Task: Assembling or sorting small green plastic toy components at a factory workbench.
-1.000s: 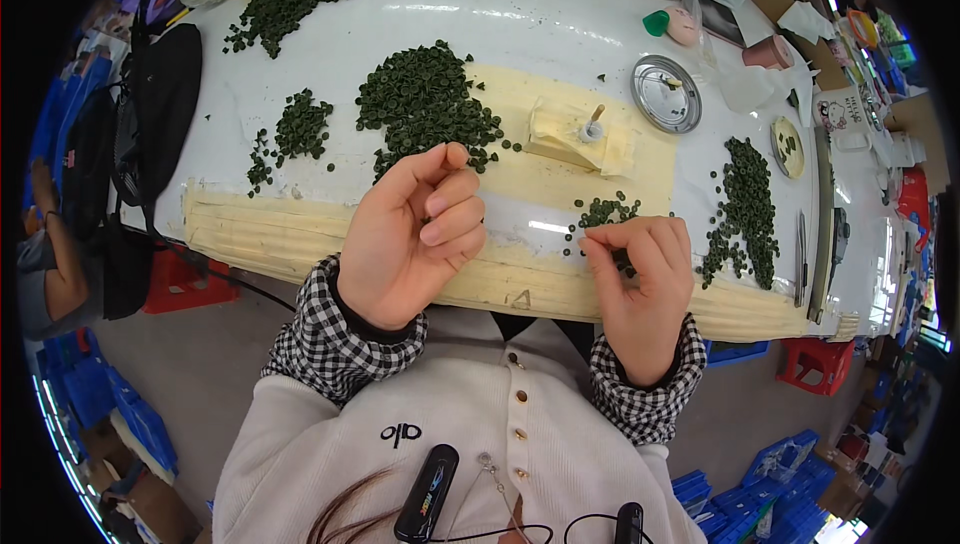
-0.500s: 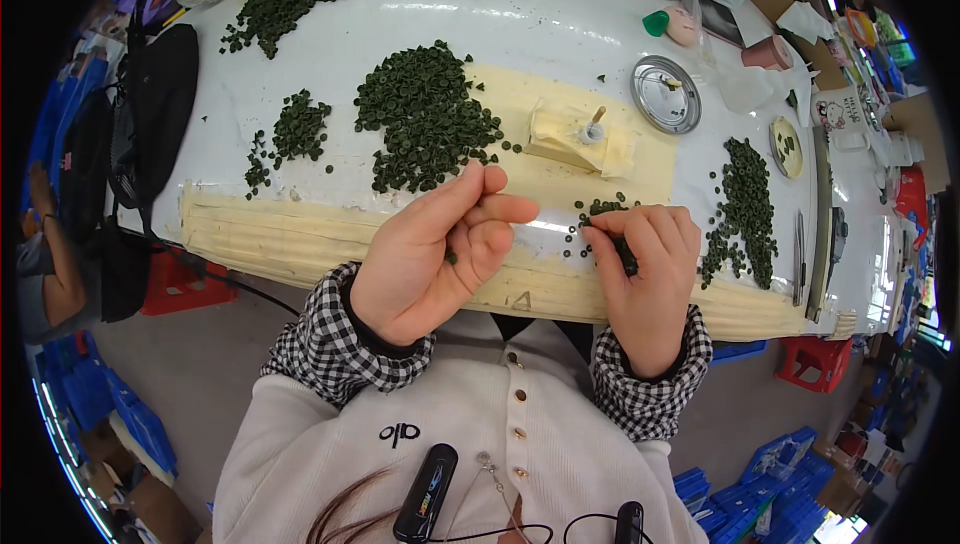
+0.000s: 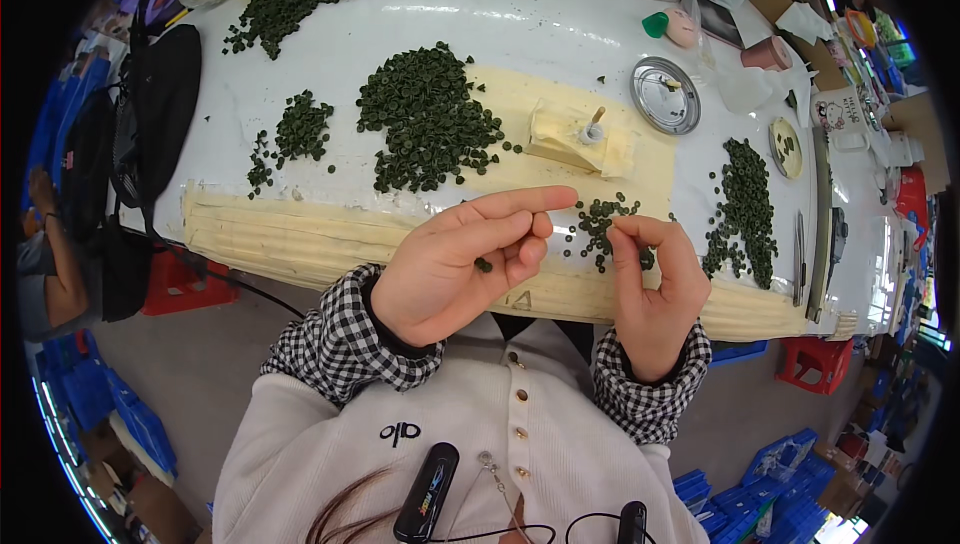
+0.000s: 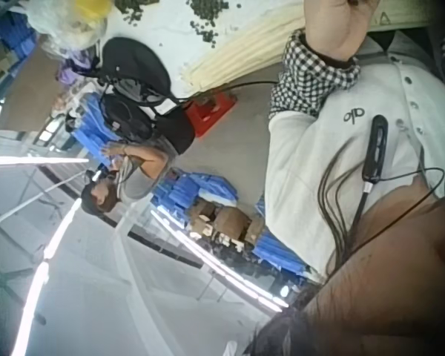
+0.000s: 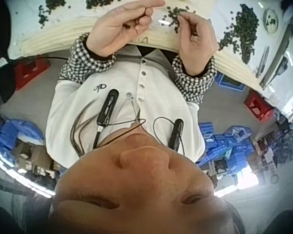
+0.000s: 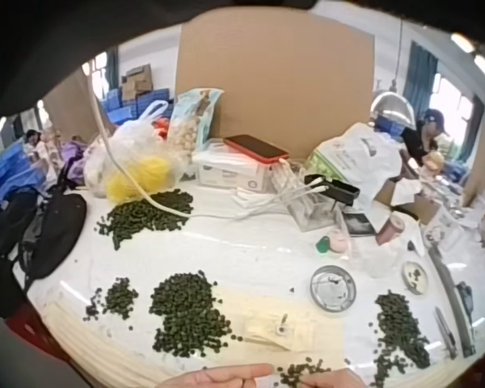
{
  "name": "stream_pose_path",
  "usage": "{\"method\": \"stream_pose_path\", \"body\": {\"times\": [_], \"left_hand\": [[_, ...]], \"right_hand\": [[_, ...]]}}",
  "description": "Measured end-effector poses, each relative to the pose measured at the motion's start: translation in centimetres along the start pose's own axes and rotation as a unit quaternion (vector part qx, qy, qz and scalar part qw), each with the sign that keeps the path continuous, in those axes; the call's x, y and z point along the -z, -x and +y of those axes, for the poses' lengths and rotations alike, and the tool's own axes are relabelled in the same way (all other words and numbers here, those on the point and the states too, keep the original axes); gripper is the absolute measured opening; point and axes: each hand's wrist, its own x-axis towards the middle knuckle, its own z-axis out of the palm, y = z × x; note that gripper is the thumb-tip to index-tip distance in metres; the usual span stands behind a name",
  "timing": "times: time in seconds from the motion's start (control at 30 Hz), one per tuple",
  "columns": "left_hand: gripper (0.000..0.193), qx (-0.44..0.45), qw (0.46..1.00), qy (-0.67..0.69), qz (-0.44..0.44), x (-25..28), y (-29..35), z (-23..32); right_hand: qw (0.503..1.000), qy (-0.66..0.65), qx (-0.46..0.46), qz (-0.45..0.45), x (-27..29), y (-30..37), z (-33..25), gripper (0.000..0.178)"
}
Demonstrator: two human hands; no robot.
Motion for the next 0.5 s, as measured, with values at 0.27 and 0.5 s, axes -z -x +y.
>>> {"method": "stream_pose_path", "body": {"times": [0.27, 0.5], "left_hand": [[0.026, 0.004, 0.999, -0.012, -0.039, 1.4, 0.2, -0.4], [0.025, -0.008, 0.999, -0.032, -0.001, 0.6, 0.1, -0.4]], "right_hand": [[0.977, -0.178, -0.110, -0.036, 0.5, 0.5, -0.1, 0.017], [0.950, -0.268, -0.153, -0.053, 0.5, 0.7, -0.3, 0.015]]}}
